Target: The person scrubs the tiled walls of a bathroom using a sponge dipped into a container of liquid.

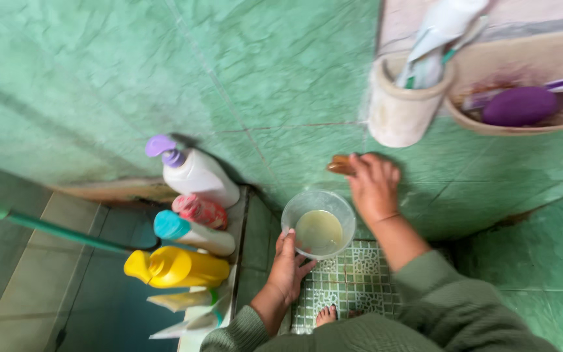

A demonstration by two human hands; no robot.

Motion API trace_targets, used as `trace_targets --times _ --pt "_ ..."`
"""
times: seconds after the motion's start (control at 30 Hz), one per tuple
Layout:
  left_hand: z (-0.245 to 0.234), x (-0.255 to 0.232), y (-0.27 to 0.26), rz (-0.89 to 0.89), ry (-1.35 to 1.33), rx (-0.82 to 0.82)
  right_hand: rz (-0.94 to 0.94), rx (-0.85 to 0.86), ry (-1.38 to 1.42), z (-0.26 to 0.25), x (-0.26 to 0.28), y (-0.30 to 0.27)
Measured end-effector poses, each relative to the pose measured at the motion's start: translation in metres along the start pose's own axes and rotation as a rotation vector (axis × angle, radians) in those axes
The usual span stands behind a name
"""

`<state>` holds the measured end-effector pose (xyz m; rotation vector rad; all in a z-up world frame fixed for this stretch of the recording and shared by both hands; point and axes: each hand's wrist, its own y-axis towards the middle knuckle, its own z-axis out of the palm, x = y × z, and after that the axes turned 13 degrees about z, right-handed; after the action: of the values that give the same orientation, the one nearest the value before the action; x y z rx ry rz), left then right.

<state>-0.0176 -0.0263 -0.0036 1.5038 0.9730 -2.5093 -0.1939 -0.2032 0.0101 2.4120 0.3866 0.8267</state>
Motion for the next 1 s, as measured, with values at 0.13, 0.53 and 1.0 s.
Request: trace_targets --times 0.13,0.53,1.0 --pt "0.01 -0.001 0.01 -0.004 0.048 0.036 0.093 -0.156 -0.061 -0.01 -0.036 0.001" --pt "0.005 -0.016 0.022 -0.049 0.094 0.077 0.55 -0.432 0.562 -0.018 -0.079 0.001" --pt "0.044 -0.035 0.022 -0.031 0.176 0.252 0.617 -0.55 0.258 -0.108 -0.215 0.03"
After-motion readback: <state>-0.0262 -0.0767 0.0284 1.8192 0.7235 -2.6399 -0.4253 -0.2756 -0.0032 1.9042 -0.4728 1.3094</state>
